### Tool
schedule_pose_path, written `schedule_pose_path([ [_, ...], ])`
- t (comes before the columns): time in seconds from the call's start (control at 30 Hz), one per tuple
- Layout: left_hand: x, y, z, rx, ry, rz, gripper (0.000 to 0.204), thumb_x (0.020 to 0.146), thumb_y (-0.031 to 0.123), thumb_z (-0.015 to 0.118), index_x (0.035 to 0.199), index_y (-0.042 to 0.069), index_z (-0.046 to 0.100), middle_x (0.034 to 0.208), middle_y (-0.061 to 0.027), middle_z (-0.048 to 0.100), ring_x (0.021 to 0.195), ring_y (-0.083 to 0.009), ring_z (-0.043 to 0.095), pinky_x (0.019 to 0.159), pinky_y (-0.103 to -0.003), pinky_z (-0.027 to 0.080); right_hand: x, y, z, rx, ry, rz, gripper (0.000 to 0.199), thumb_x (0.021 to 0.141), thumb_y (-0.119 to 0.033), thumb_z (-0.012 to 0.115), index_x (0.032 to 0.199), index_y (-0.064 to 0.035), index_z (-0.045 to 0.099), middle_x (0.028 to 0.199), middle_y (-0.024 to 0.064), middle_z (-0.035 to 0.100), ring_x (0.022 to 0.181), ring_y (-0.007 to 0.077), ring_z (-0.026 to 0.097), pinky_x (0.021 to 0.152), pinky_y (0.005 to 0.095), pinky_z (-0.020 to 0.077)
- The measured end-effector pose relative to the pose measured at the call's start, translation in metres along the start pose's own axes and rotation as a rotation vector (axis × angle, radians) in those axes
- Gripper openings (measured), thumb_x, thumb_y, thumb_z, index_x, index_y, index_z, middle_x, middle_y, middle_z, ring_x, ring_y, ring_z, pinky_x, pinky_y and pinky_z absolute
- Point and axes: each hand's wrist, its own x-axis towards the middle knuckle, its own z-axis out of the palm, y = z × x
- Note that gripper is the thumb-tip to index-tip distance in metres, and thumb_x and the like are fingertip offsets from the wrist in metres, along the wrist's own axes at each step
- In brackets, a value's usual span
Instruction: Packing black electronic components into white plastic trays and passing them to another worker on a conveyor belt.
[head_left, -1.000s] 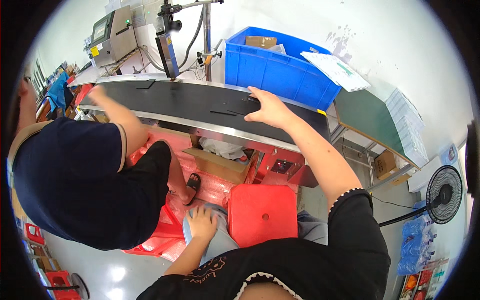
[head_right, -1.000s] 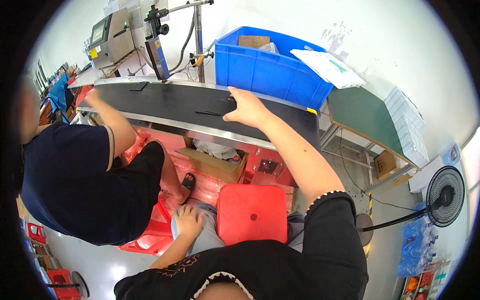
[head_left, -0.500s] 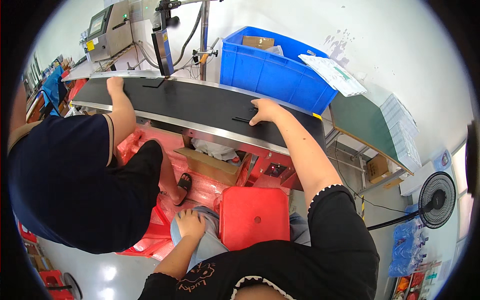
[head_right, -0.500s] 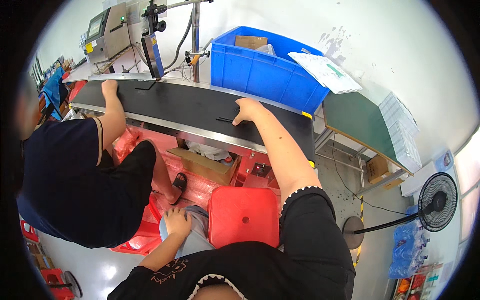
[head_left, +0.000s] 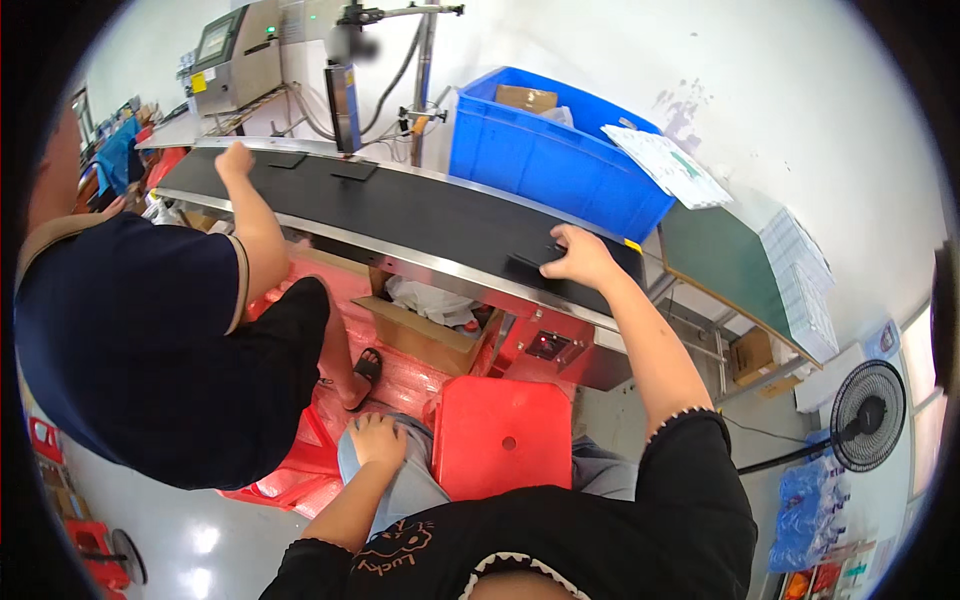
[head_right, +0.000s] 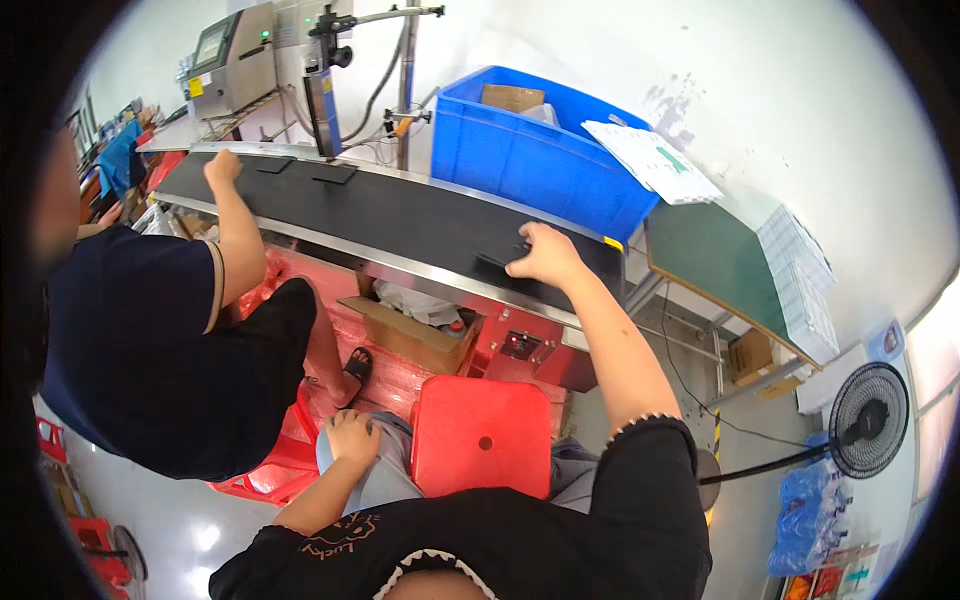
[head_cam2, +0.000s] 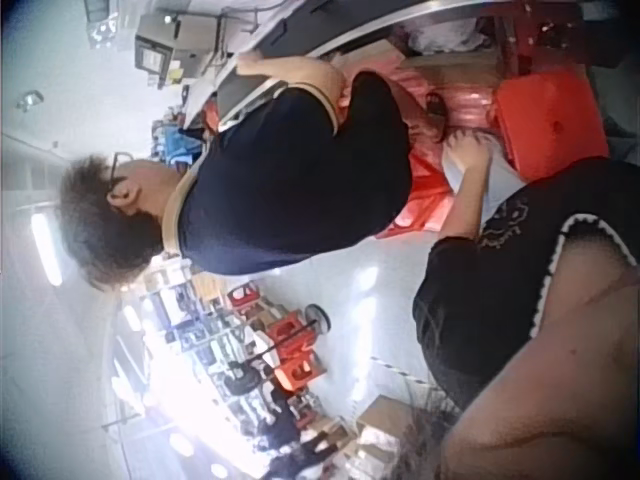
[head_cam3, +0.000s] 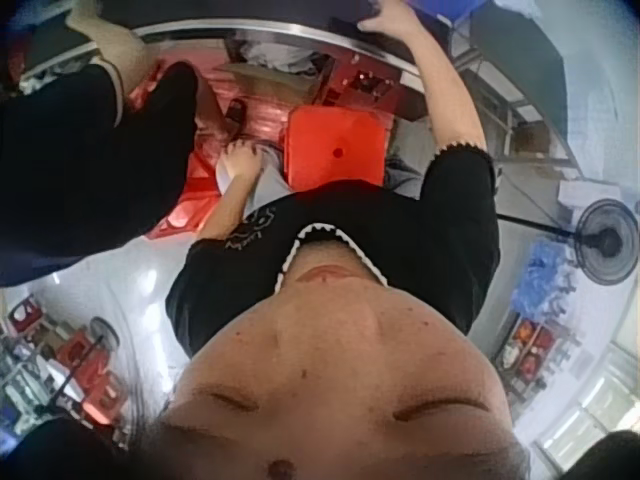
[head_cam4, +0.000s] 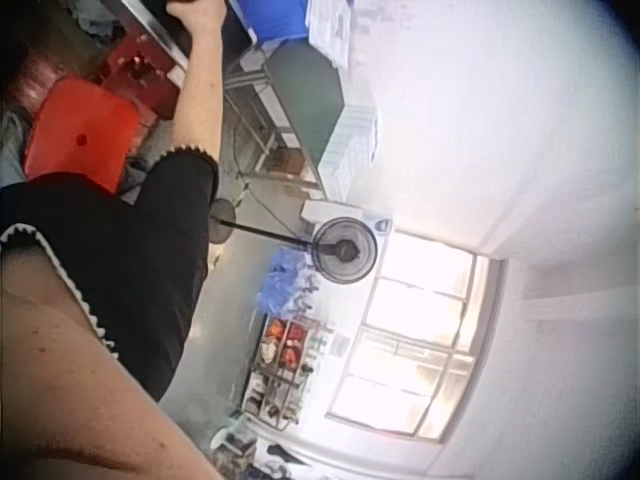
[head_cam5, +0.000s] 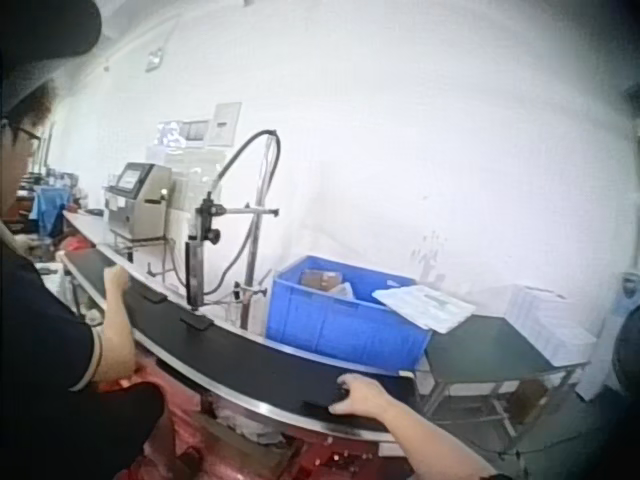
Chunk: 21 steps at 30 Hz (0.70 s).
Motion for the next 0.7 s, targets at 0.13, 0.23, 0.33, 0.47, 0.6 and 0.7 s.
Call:
schedule_pose_path([
  [0.13, 0.018, 0.035, -0.003, -0.958, 0.017, -0.205, 0.034, 0.088, 0.033, 0.051, 0.094, 0.002, 0.064, 0.098, -0.014, 0.063, 0.088, -0.0308, 0.06, 0.081, -0.041, 0.046, -0.065, -0.055, -0.006, -0.022, 0.047, -0.285, 0.068, 0.055, -0.027, 0.076, 0.112, -0.0002, 0.051, 0.103, 0.0166, 0.056, 0.096, 0.0308, 0.055, 0.084, 0.0362, 0.0454],
  [0.23, 0.018, 0.095, -0.067, -1.799, -0.359, -0.249, 0.041, 0.094, 0.036, 0.045, 0.099, -0.003, 0.057, 0.089, -0.0153, 0.063, 0.084, -0.0237, 0.063, 0.076, -0.034, 0.051, -0.121, -0.075, 0.011, -0.042, 0.043, -0.514, 0.069, 0.056, -0.026, 0.075, 0.114, -0.0006, 0.048, 0.099, 0.0164, 0.053, 0.094, 0.0329, 0.053, 0.082, 0.0371, 0.0454],
  [0.33, 0.013, 0.119, -0.092, -1.883, -0.601, -0.165, 0.039, 0.095, 0.033, 0.044, 0.101, -0.005, 0.052, 0.085, -0.0163, 0.062, 0.08, -0.023, 0.064, 0.071, -0.032, 0.054, -0.154, -0.086, 0.033, -0.022, -0.163, -0.541, 0.07, 0.056, -0.022, 0.074, 0.116, 0.0015, 0.046, 0.102, 0.0182, 0.052, 0.095, 0.0335, 0.053, 0.083, 0.0382, 0.0455],
  [0.47, -0.008, 0.118, -0.078, -1.788, -0.784, -0.223, 0.033, 0.097, 0.026, 0.038, 0.098, -0.005, 0.05, 0.088, -0.0168, 0.061, 0.077, -0.0247, 0.064, 0.071, -0.037, 0.055, -0.189, -0.074, 0.068, 0.044, -0.231, -0.454, 0.071, 0.06, -0.021, 0.073, 0.122, 0.0017, 0.044, 0.11, 0.0189, 0.051, 0.101, 0.0333, 0.052, 0.087, 0.0381, 0.0443],
  [0.6, -0.024, 0.111, -0.066, -1.86, -0.906, -0.304, 0.032, 0.097, 0.025, 0.037, 0.1, -0.005, 0.049, 0.089, -0.0171, 0.061, 0.078, -0.0257, 0.064, 0.072, -0.039, 0.055, -0.216, -0.071, 0.077, 0.071, -0.299, -0.361, 0.075, 0.064, -0.025, 0.073, 0.126, 0.0022, 0.041, 0.114, 0.0198, 0.051, 0.103, 0.0331, 0.052, 0.088, 0.0375, 0.0437],
  [0.7, -0.028, 0.106, -0.067, -1.839, -0.942, -0.224, 0.032, 0.097, 0.025, 0.037, 0.1, -0.004, 0.049, 0.091, -0.0177, 0.06, 0.079, -0.0253, 0.063, 0.072, -0.038, 0.055, -0.211, -0.077, 0.073, -0.005, -0.414, -0.384, 0.077, 0.064, -0.027, 0.073, 0.127, 0.0029, 0.039, 0.113, 0.0198, 0.051, 0.103, 0.033, 0.052, 0.087, 0.037, 0.044],
])
